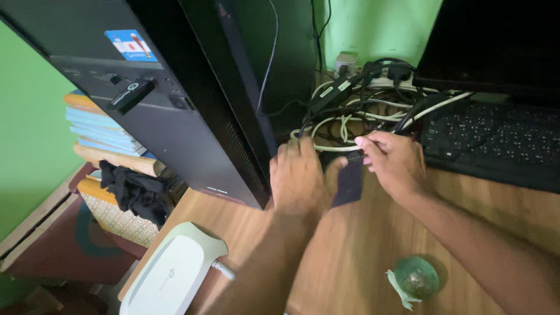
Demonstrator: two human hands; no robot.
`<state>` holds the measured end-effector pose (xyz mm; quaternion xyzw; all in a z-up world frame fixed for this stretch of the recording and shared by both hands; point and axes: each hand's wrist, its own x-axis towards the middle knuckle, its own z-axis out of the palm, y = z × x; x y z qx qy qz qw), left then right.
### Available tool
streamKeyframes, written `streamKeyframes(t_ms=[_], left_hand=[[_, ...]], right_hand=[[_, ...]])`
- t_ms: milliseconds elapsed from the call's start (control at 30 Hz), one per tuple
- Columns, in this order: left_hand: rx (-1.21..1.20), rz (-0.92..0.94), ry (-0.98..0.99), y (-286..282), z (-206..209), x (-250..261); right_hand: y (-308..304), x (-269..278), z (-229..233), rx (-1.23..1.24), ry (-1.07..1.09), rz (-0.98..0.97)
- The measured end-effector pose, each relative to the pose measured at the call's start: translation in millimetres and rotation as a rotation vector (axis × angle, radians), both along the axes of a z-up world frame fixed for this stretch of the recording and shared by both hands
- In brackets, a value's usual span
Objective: The person organizes a cluttered desk by coiling a white cable, moving a keyboard, and arranging various cables and devices. They also handle a mouse, a speaker, and a router, placing them in different positions on the desk and computer tower.
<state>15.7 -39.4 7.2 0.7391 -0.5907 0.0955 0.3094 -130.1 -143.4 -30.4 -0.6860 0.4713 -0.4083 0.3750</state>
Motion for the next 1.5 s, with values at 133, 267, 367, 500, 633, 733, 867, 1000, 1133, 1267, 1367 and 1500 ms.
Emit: streamKeyframes(t_ms=[133, 267, 367, 500, 633, 733, 867, 1000, 1133, 1267, 1367, 1500], left_hand=[[0.131, -0.016, 0.086, -28.3, 10.7, 19.5], [0.141, -0.071, 0.255, -39.7, 23.6, 34.7], [0.229, -0.064, 0.276, -50.5, 32.7, 38.2], [0.383, 0.016, 0.338, -69.8, 39.2, 38.3], [0.483, 0.043, 0.151, -88.9, 33.4, 31.5], [0.606, 0.05, 0.135, -105.4, 21.2, 31.7], [0.642, 0.052, -0.118, -128.0, -1.0, 42.6], [0.807, 0.078, -0.177, -155.1, -23.4, 47.9], [0.927, 0.051, -0.141, -178.9, -23.6, 54.3], [0.948, 0.017, -0.098, -168.0, -9.2, 62.3], [0.91, -0.021, -0.096, -155.2, 12.7, 56.5], [0.78, -0.131, -0.044, -127.5, 42.6, 32.4]], right_hand=[[-15.9, 3.6, -13.3, 0.016, -0.134, 0.019], [-30.5, 4.4, -21.0, -0.014, -0.248, 0.083], [-39.0, 8.8, -22.4, -0.041, -0.213, 0.048], [-47.1, 15.0, -24.2, -0.037, -0.11, -0.019], [-51.4, 16.5, -29.9, 0.003, 0.094, -0.099], [-57.9, 16.5, -35.5, 0.024, 0.211, -0.077], [-64.0, 11.0, -36.0, -0.058, 0.295, 0.038], [-57.8, 7.1, -37.6, -0.084, 0.396, 0.084], [-50.7, -2.8, -34.4, -0.305, 0.297, 0.176], [-32.8, -3.8, -29.2, -0.332, 0.284, 0.099], [-26.0, -6.0, -21.1, -0.289, 0.189, 0.046], [-14.3, -11.4, -7.5, -0.146, 0.086, -0.016]])
